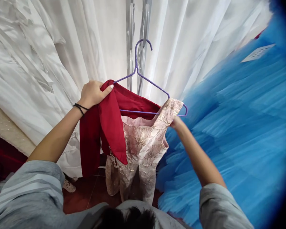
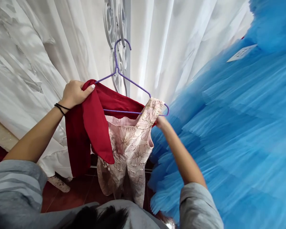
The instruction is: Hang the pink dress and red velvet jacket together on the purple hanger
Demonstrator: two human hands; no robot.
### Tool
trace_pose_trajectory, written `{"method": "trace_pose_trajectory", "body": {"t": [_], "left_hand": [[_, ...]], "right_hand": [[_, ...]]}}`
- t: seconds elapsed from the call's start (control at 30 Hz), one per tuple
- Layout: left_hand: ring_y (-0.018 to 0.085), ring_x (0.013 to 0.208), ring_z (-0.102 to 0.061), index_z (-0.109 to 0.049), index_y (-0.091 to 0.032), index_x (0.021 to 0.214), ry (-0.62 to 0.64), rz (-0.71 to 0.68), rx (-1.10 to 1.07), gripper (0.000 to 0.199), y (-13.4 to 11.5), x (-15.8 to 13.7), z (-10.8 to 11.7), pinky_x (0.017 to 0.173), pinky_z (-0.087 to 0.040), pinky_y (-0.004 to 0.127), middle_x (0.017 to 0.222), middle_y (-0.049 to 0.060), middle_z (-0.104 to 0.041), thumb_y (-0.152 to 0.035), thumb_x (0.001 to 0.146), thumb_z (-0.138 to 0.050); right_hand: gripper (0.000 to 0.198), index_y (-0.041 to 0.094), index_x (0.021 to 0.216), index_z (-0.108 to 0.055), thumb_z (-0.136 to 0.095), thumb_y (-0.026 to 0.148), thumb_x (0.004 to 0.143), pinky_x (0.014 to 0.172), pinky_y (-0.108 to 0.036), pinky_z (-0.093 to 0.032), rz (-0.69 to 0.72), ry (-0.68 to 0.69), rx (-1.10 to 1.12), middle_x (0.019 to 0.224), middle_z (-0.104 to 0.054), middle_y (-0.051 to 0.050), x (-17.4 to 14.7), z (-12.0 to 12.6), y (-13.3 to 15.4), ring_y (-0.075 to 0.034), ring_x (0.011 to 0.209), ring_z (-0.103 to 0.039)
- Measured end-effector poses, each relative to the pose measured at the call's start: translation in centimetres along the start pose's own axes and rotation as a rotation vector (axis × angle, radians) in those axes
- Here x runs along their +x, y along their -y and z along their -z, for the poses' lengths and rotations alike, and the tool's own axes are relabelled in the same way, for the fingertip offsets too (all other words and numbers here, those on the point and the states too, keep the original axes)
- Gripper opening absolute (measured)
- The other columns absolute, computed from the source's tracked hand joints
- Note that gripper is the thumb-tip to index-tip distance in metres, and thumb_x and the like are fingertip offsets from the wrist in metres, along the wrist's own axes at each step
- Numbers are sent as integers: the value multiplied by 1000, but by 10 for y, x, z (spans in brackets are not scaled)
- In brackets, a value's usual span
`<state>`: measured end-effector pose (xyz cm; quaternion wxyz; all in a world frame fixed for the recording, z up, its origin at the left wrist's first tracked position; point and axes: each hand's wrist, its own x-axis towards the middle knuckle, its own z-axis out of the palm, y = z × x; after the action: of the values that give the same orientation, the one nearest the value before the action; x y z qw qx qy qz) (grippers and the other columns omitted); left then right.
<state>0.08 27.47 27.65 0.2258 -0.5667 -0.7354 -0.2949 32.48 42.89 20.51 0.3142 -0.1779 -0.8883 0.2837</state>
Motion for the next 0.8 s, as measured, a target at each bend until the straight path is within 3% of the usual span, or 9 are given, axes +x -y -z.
{"method": "trace_pose_trajectory", "body": {"t": [0.1, 0.2, 0.27, 0.37, 0.43, 0.53, 0.7, 0.77, 0.8], "left_hand": [[23, 55, -50, -34, -22, 52, 13, -5, -10, 49, -1, 1, -6, 55, -27, 36, 49, 6, -40, -58, 83, -46], [26, 60, -55, -41, -21, 54, 22, 16, 15, 48, -2, 1, -10, 58, -30, 36, 51, 7, -43, -58, 84, -44], [28, 66, -58, -48, -20, 57, 21, 31, 55, 47, -2, 1, -12, 61, -34, 36, 54, 7, -44, -58, 84, -43], [28, 70, -59, -53, -20, 61, 30, 41, 86, 46, -3, -1, -12, 65, -38, 35, 56, 6, -44, -57, 85, -42], [27, 70, -58, -54, -20, 62, 30, 43, 85, 45, -4, -2, -12, 66, -39, 34, 55, 5, -43, -57, 85, -42], [26, 69, -58, -54, -20, 63, 26, 29, 80, 44, -6, -3, -11, 66, -39, 34, 54, 5, -42, -57, 85, -42], [26, 66, -57, -50, -20, 61, 41, 37, 72, 48, -7, -4, -12, 62, -37, 34, 55, 6, -45, -62, 83, -42], [26, 66, -57, -49, -20, 61, 41, 45, 75, 49, -8, -5, -12, 61, -37, 34, 56, 6, -47, -63, 83, -42], [26, 66, -57, -49, -20, 61, 42, 46, 76, 50, -8, -6, -11, 61, -37, 33, 57, 6, -48, -63, 84, -42]], "right_hand": [[50, 11, 114, -62, -59, 53, 89, 68, -27, -57, -123, -13, 44, 79, -68, -3, -6, 39, -7, -17, 75, -66], [82, 16, 133, -54, -83, 49, 63, 82, -35, -57, -195, 67, -70, 101, -72, -8, -6, 70, -7, -24, 90, -68], [87, 16, 132, -56, -85, 48, 57, 93, -37, -54, -166, 132, -157, 114, -70, -11, -7, 77, -8, -26, 103, -66], [72, 15, 124, -63, -83, 43, 61, 96, -37, -52, -152, 274, -196, 115, -71, -10, -12, 75, -16, -27, 107, -64], [47, 13, 112, -69, -75, 32, 69, 90, -34, -52, -195, 268, -313, 105, -74, -8, -16, 73, -20, -26, 100, -65], [31, 11, 106, -72, -56, 12, 79, 83, -30, -49, -262, 79, -607, 98, -75, -9, -16, 79, -9, -25, 94, -66], [44, 10, 133, -59, -39, 10, 94, 85, -33, -40, -216, -554, -1011, 122, -66, -21, 3, 97, 43, -25, 110, -62], [43, 7, 134, -57, -36, 13, 97, 84, -34, -39, -193, -579, -1065, 124, -63, -23, 12, 102, 51, -25, 113, -60], [41, 7, 131, -59, -38, 11, 95, 83, -33, -39, -240, -461, -1042, 121, -65, -22, 15, 104, 50, -24, 110, -61]]}}
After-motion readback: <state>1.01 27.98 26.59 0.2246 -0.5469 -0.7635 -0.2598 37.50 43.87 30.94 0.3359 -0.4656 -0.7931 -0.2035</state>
